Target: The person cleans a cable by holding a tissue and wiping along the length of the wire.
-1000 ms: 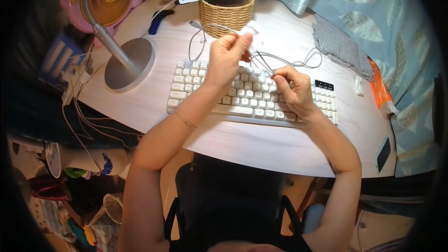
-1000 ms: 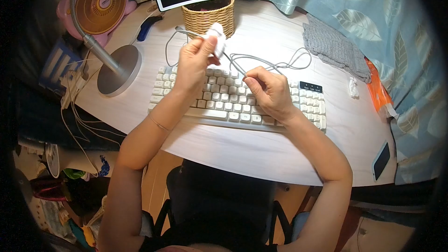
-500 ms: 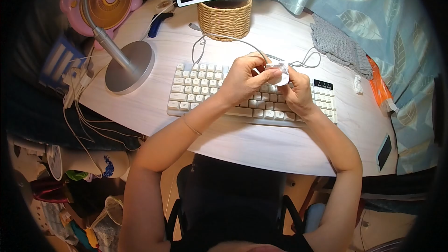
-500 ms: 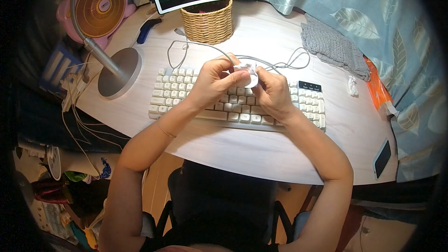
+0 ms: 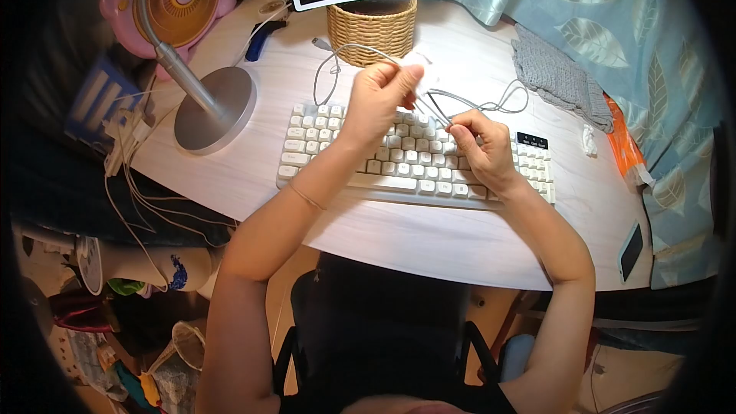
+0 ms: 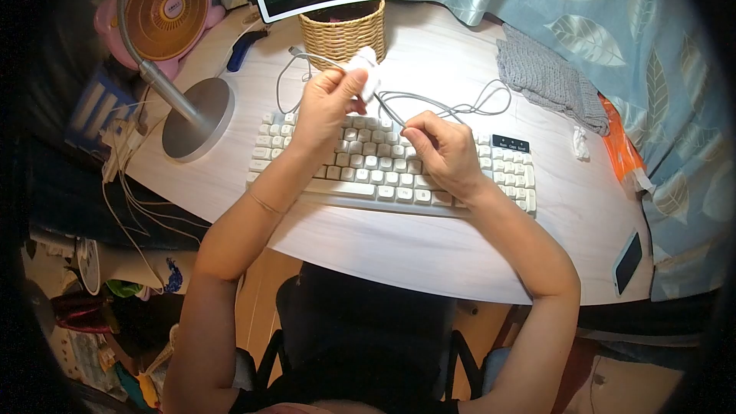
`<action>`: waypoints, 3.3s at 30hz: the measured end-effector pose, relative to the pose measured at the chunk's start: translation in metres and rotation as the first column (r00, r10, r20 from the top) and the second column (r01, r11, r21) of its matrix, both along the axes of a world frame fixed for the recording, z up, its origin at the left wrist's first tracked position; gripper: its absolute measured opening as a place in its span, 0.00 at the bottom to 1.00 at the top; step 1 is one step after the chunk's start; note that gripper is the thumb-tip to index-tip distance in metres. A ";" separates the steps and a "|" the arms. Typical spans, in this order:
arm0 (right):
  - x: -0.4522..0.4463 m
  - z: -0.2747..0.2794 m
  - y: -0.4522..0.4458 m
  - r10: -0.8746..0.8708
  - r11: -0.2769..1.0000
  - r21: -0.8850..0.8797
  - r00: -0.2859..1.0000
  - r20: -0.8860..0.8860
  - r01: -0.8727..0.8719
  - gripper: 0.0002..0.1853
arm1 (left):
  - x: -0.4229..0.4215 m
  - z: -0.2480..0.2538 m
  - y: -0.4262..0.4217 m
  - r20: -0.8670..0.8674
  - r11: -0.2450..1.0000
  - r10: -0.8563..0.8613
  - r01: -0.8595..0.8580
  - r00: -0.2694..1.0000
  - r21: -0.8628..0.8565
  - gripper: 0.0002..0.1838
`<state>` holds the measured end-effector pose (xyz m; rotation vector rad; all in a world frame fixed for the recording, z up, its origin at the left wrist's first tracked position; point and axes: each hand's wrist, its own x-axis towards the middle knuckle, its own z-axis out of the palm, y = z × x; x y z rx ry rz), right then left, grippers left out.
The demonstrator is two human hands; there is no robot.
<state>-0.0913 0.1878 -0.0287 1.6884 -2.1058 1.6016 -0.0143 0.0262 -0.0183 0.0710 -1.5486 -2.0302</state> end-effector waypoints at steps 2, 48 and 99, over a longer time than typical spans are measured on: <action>0.000 -0.002 -0.002 -0.010 0.999 -0.034 1.000 -0.002 0.010 0.03 | 0.004 -0.001 0.009 0.052 0.980 -0.123 0.129 0.991 -0.153 0.11; -0.009 -0.010 0.002 -0.028 1.000 0.006 0.995 -0.100 0.029 0.01 | 0.002 -0.010 0.021 0.060 0.936 -0.259 0.266 0.964 -0.232 0.07; 0.001 0.000 -0.002 0.023 0.999 -0.032 0.998 -0.059 -0.025 0.04 | 0.002 0.000 0.005 -0.008 0.997 -0.019 0.019 1.000 -0.070 0.13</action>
